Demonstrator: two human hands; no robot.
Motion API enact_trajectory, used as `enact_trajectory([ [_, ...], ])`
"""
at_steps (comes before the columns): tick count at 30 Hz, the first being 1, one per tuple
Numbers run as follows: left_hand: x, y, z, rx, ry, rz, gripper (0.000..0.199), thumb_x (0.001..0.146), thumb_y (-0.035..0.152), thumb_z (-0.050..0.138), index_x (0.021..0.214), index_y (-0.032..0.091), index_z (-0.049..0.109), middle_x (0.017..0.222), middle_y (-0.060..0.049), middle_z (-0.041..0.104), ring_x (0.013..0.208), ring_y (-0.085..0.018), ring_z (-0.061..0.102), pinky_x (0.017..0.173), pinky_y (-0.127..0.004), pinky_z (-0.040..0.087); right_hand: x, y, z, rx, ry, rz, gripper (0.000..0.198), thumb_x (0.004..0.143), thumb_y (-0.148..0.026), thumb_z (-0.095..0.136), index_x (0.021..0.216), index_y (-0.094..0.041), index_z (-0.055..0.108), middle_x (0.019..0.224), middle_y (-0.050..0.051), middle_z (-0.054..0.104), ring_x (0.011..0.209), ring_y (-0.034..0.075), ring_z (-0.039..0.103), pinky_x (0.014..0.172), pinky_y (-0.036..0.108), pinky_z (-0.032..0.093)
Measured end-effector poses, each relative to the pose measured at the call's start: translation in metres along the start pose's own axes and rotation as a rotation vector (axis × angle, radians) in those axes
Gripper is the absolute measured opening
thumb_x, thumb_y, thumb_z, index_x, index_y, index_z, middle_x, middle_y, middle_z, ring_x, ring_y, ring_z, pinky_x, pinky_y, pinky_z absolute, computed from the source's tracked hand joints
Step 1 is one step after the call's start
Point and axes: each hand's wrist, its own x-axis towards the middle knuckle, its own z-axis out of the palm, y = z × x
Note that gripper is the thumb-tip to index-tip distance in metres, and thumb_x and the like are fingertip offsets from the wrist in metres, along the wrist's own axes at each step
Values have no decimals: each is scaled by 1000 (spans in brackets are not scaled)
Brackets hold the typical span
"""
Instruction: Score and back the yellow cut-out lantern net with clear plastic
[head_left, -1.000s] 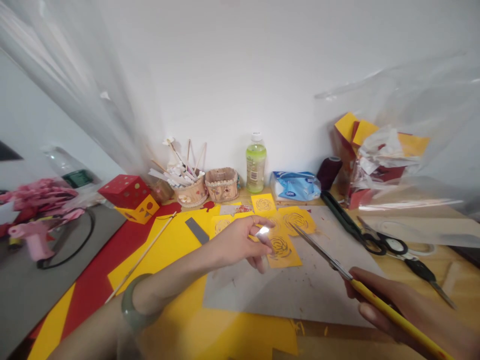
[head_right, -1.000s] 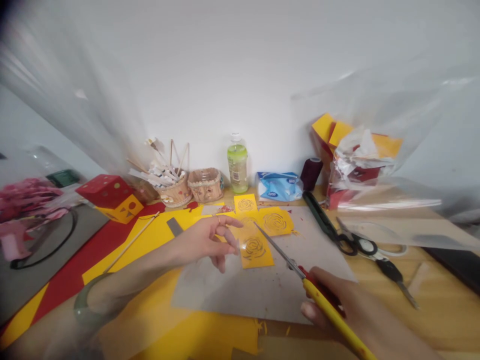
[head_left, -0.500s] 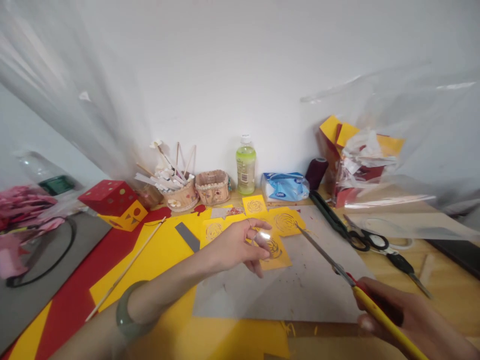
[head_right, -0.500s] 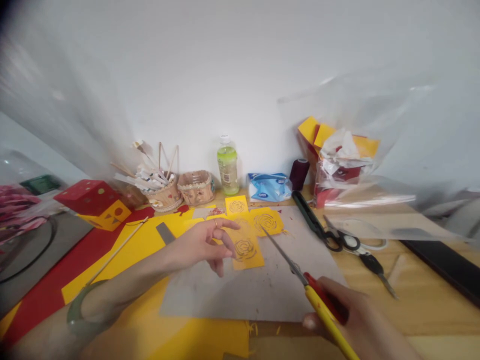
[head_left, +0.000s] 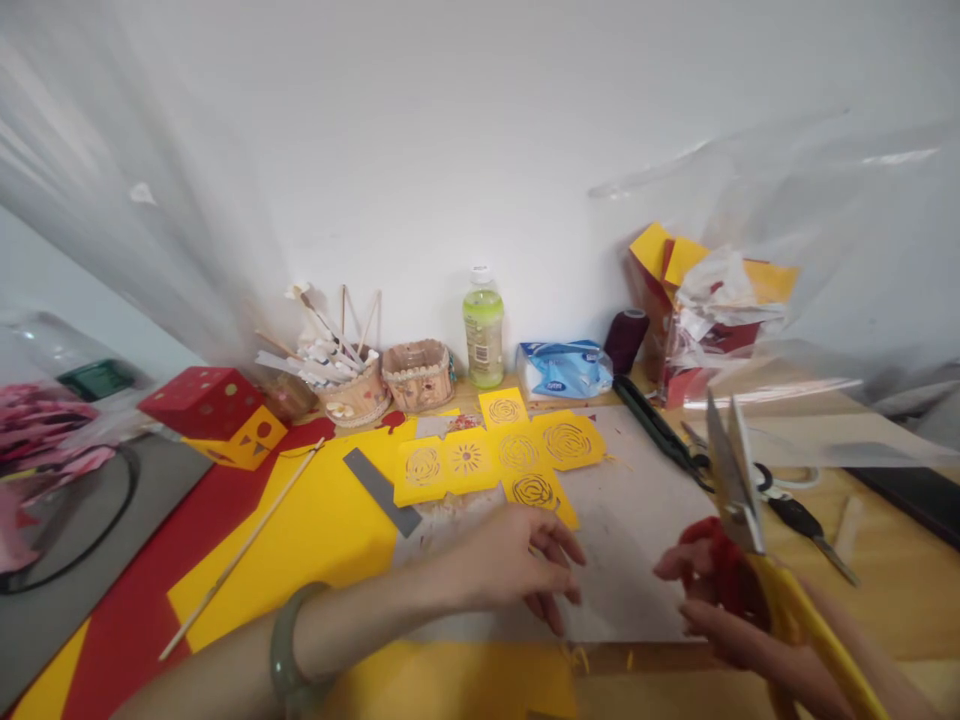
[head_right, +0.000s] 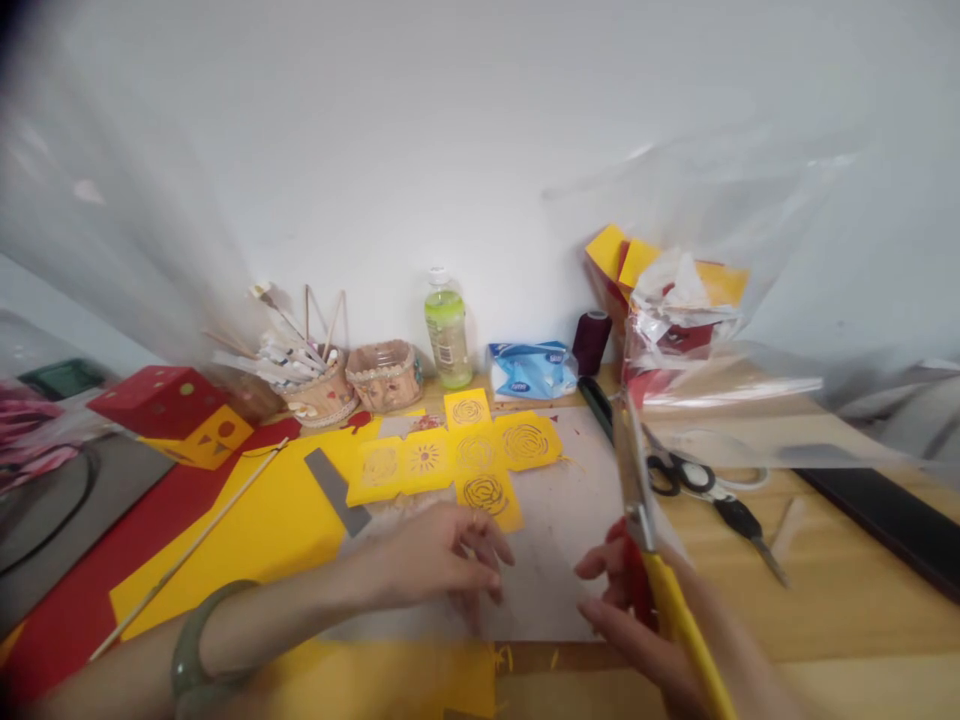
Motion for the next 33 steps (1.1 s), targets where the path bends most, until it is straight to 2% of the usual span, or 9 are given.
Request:
enact_trajectory([
  [5, -8, -17, -6, -9, 15, 0, 27, 65, 11, 66, 89, 14, 55, 65, 3, 59, 42, -7, 53, 45, -19, 42, 7, -18, 15, 50, -229, 67, 22, 71, -39, 60, 70, -20, 49, 60, -1, 55, 54, 13, 54, 51, 23, 47],
  [8, -15, -28, -20, -3, 128, 25, 37, 61, 6, 65, 92, 16, 48, 67, 5, 59, 46, -7, 52, 45, -18, 40, 16, -30, 14, 85, -290, 78, 23, 72, -40, 58, 71, -21, 44, 60, -2, 52, 52, 11, 52, 49, 22, 46],
  [11, -20, -33, -33, -6, 266, 106, 34, 65, 4, 58, 89, 20, 39, 70, 5, 60, 51, -8, 52, 44, -18, 39, 28, -39, 19, 89, -327, 117, 26, 71, -41, 56, 68, -21, 40, 57, -3, 49, 48, 11, 51, 45, 22, 43],
  [14, -22, -26, -46, 206, 328, 200, 20, 75, 8, 51, 87, 20, 40, 72, 2, 63, 59, -11, 54, 49, -20, 39, 41, -42, 33, 19, -353, 153, 20, 71, -35, 53, 69, -21, 40, 58, -2, 52, 51, 11, 54, 49, 23, 44],
  [17, -20, -14, -60, 569, 355, 280, 10, 83, 14, 47, 89, 17, 54, 67, 0, 66, 66, -13, 58, 61, -24, 42, 52, -41, 48, -100, -363, 135, 13, 73, -32, 49, 72, -20, 45, 62, 0, 57, 50, 12, 54, 48, 24, 44],
  [20, -14, -8, -75, 809, 329, 302, 25, 86, 19, 46, 103, 19, 64, 88, -2, 72, 77, -16, 64, 71, -27, 46, 59, -43, 55, -241, -322, 36, 14, 74, -32, 48, 70, -19, 48, 66, 4, 60, 53, 15, 54, 47, 25, 41],
  [23, -7, -5, -85, 1002, 248, 342, 29, 89, 24, 45, 109, 24, 66, 109, -2, 69, 89, -18, 66, 77, -28, 46, 63, -44, 50, -223, -311, 82, 14, 72, -33, 50, 71, -19, 49, 65, 3, 58, 53, 15, 55, 46, 24, 40],
  [27, -2, 1, -89, 1201, 141, 363, 32, 91, 23, 44, 116, 25, 63, 101, -3, 71, 85, -20, 67, 69, -28, 45, 65, -39, 33, -59, -305, 174, 21, 73, -41, 52, 74, -20, 47, 59, -1, 54, 49, 12, 54, 46, 23, 43],
  [33, 5, 12, -93, 1206, 38, 427, 30, 90, 20, 46, 112, 25, 64, 98, -3, 71, 83, -18, 66, 68, -25, 44, 59, -27, 9, -99, -241, 155, 28, 74, -47, 56, 71, -20, 51, 53, -2, 50, 44, 10, 51, 41, 21, 42],
])
